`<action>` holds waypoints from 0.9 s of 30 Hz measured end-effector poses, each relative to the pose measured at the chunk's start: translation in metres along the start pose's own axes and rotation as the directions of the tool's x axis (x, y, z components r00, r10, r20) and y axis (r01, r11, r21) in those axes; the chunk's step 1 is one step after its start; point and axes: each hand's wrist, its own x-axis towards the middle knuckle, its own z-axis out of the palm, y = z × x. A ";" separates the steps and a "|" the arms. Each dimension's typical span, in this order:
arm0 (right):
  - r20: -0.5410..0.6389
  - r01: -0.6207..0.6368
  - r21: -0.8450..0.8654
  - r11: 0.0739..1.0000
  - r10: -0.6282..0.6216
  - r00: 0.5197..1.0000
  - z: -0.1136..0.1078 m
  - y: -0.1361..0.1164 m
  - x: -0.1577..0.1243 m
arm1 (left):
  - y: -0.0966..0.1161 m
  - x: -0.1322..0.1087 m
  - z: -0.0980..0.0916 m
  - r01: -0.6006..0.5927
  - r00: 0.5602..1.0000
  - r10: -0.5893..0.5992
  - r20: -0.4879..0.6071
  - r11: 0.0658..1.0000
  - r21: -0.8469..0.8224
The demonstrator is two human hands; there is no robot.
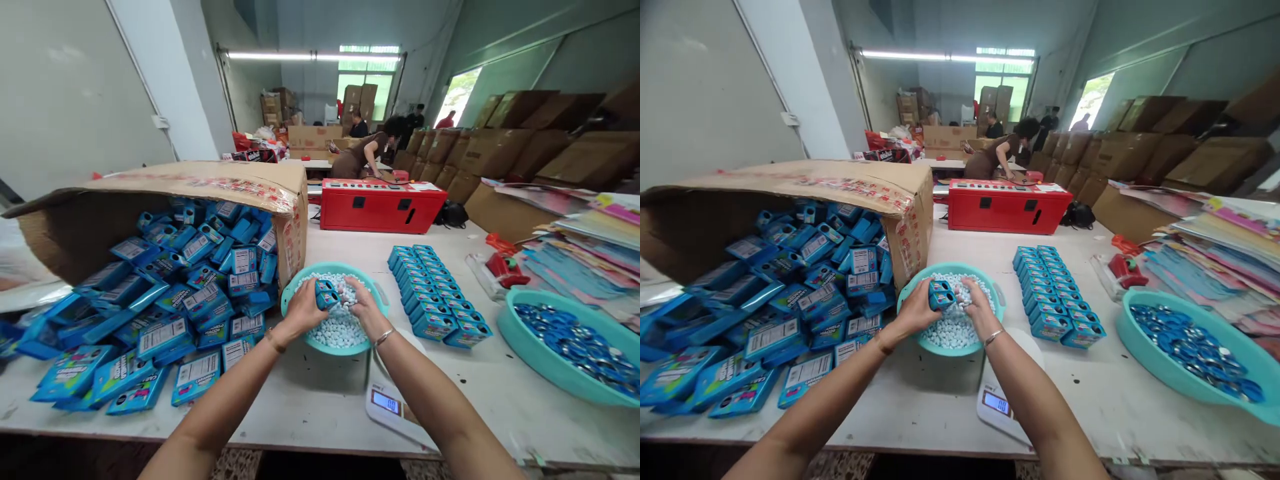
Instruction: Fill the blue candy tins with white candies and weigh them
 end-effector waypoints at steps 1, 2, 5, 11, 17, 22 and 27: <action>-0.032 -0.006 0.050 0.999 0.007 0.999 0.002 -0.002 0.001 | 0.001 0.001 0.005 0.004 1.000 -0.005 0.019 1.000 0.023; -0.062 -0.012 0.092 0.996 0.017 0.998 0.005 -0.004 0.001 | 0.002 0.000 0.008 0.006 1.000 -0.007 0.031 0.999 0.039; -0.131 0.009 0.184 0.983 0.015 0.991 0.017 -0.010 -0.004 | 0.005 -0.002 0.013 0.001 0.999 -0.003 0.039 0.999 0.051; -0.160 0.116 0.266 0.957 -0.075 0.984 0.041 -0.028 -0.021 | 0.013 0.002 0.014 0.003 0.998 -0.008 0.060 0.997 0.082; -0.143 0.138 0.174 0.975 -0.113 0.983 0.045 -0.035 -0.017 | 0.017 0.002 0.008 0.057 0.996 -0.063 0.069 0.994 0.096; -0.130 0.100 0.156 0.983 -0.080 0.988 0.045 -0.035 -0.010 | 0.016 0.002 0.000 0.054 0.990 -0.066 0.127 0.994 0.092; -0.114 0.076 0.200 0.977 -0.054 0.992 0.051 -0.039 -0.007 | 0.014 0.006 -0.001 0.048 0.989 -0.057 0.134 0.996 0.070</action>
